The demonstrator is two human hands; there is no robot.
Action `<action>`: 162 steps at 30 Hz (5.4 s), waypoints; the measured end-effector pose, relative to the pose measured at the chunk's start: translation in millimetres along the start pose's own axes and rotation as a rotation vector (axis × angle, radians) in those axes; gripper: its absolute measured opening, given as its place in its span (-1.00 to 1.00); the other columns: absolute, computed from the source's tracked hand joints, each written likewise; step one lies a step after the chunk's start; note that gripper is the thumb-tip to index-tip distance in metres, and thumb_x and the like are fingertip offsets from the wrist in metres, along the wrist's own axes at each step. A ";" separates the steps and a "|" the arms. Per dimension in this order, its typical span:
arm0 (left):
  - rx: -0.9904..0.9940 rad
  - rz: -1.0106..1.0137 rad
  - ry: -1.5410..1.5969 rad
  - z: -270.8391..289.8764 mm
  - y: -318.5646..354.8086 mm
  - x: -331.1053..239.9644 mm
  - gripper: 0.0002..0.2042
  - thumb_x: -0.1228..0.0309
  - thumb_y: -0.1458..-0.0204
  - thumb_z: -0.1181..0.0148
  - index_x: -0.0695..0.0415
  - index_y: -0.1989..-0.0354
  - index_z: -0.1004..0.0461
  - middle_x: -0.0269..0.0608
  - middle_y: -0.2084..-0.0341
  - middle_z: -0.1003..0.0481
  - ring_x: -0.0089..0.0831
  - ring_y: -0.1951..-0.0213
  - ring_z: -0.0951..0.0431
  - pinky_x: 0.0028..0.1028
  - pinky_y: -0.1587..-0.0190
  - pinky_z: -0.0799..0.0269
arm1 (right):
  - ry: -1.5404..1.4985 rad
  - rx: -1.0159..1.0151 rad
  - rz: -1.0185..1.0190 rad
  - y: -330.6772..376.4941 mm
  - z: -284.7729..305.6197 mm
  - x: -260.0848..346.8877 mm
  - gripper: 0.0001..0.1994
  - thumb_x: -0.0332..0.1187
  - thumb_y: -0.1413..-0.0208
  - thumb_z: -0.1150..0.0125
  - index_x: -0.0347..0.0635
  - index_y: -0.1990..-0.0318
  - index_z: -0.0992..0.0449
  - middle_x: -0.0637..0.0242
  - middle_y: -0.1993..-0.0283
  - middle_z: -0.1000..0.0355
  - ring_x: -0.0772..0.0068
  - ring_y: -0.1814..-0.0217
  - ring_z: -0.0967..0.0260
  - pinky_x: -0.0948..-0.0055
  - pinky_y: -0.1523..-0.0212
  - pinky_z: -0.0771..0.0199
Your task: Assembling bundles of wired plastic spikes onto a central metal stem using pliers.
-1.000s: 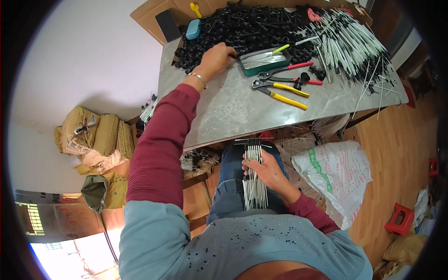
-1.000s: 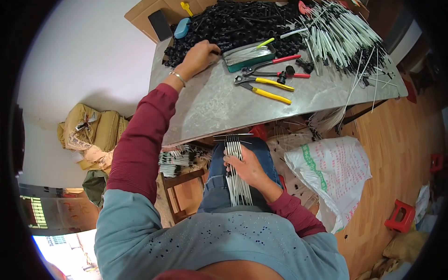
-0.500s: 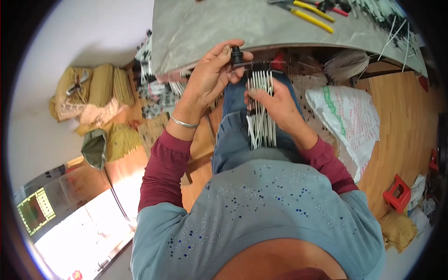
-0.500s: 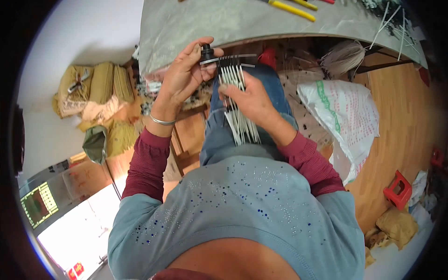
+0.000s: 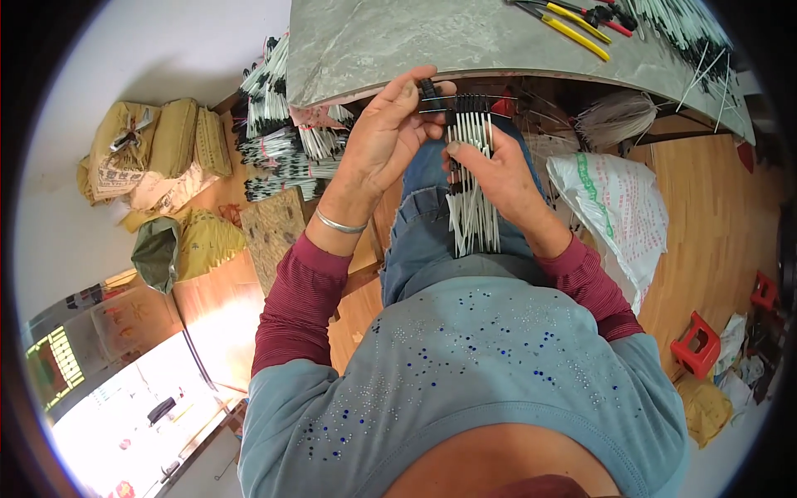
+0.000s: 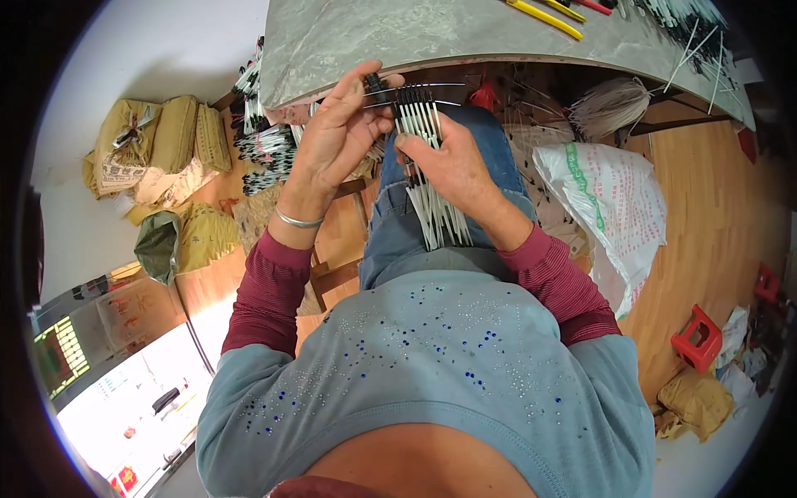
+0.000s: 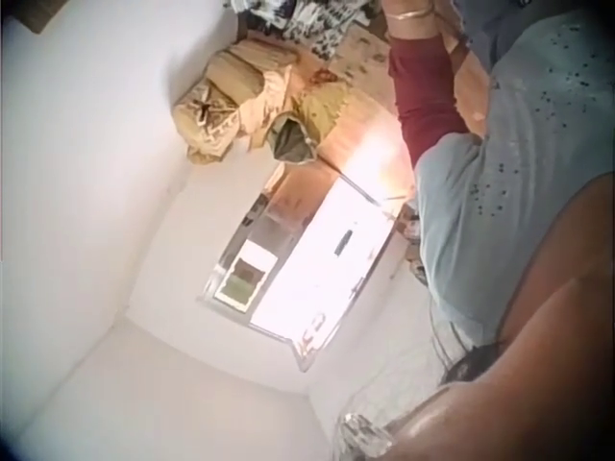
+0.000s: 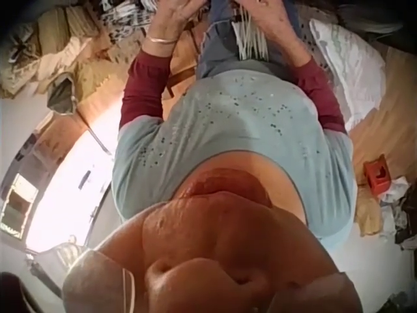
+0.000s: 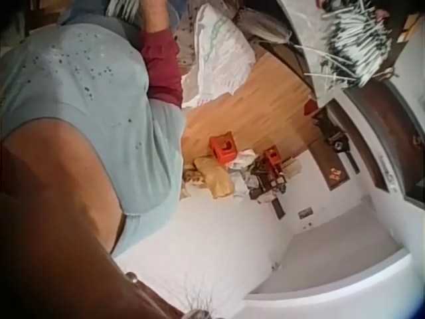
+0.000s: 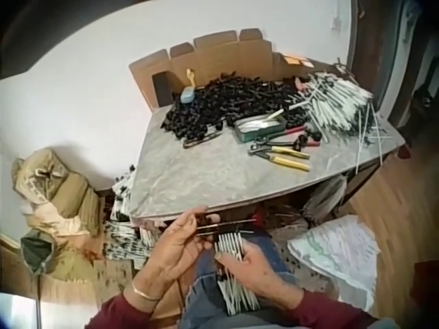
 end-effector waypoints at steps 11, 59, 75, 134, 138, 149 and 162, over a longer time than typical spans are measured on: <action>-0.029 -0.025 -0.047 1.5 -1.7 -3.2 -0.74 0.43 -0.06 0.12 0.19 0.08 -0.27 -0.23 0.36 -0.40 -0.50 0.40 -0.38 -0.56 0.39 -0.33 | 0.002 -0.055 -0.026 -2.0 -5.6 4.6 -0.89 -0.45 0.04 0.00 -0.28 0.35 -0.33 0.39 0.51 -0.33 0.63 0.52 -0.26 0.65 0.50 -0.28; -0.190 -0.191 -0.432 -9.3 15.0 -1.2 -0.66 0.59 0.10 -0.03 0.32 0.08 -0.27 -0.21 0.34 -0.40 -0.56 0.43 -0.41 -0.61 0.35 -0.35 | 0.190 -0.053 0.059 -3.3 -11.8 0.3 -0.86 -0.42 0.05 0.04 -0.28 0.33 -0.29 0.39 0.57 -0.28 0.62 0.55 -0.19 0.56 0.54 -0.24; -0.247 -0.298 -0.701 -17.0 11.5 -2.4 -0.65 0.65 0.18 -0.07 0.37 0.13 -0.26 -0.20 0.36 -0.40 -0.61 0.41 -0.40 -0.66 0.40 -0.36 | 0.333 -0.056 0.069 -1.7 -10.2 -0.6 -0.89 -0.42 0.00 0.06 -0.26 0.33 -0.26 0.41 0.50 -0.28 0.66 0.51 -0.22 0.64 0.50 -0.28; -0.181 -0.228 -0.370 -26.6 12.2 8.2 -0.71 0.54 0.15 -0.14 0.27 0.18 -0.39 -0.37 0.43 -0.41 -0.69 0.46 -0.28 -0.71 0.42 -0.18 | 0.489 0.003 0.235 -1.2 10.0 25.0 -0.82 -0.37 -0.02 0.15 -0.36 0.42 -0.17 -0.07 0.52 -0.26 -0.11 0.43 -0.21 0.18 0.48 -0.17; -0.184 -0.225 -0.378 -27.9 14.3 7.2 -0.71 0.54 0.16 -0.15 0.26 0.19 -0.39 -0.38 0.43 -0.40 -0.69 0.46 -0.30 -0.71 0.42 -0.20 | 0.482 0.062 0.192 -0.7 9.5 28.0 -0.83 -0.38 -0.02 0.16 -0.36 0.40 -0.17 -0.07 0.52 -0.26 -0.13 0.43 -0.20 0.17 0.47 -0.17; -0.047 -0.127 -0.447 -22.3 11.5 -3.1 -0.71 0.55 0.18 -0.16 0.25 0.20 -0.40 -0.37 0.43 -0.39 -0.66 0.46 -0.35 -0.69 0.44 -0.25 | 0.714 -0.012 0.219 4.9 6.5 24.1 -0.80 -0.36 -0.04 0.19 -0.38 0.42 -0.16 -0.11 0.52 -0.25 -0.17 0.42 -0.19 0.15 0.46 -0.17; 0.286 0.004 -0.319 -5.4 7.0 -11.7 -0.61 0.42 0.23 -0.21 0.28 0.16 -0.36 -0.35 0.44 -0.40 -0.65 0.46 -0.35 -0.70 0.42 -0.26 | 0.426 0.249 0.099 5.1 12.2 35.7 -0.70 -0.23 -0.08 0.21 -0.34 0.43 -0.26 0.03 0.54 -0.27 0.05 0.49 -0.21 0.28 0.45 -0.18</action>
Point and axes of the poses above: each hand's wrist, its own y-axis away from the middle knuckle, its own z-axis out of the back of the hand, x = y × z, the point moved 1 cm from there along -y, towards the middle knuckle
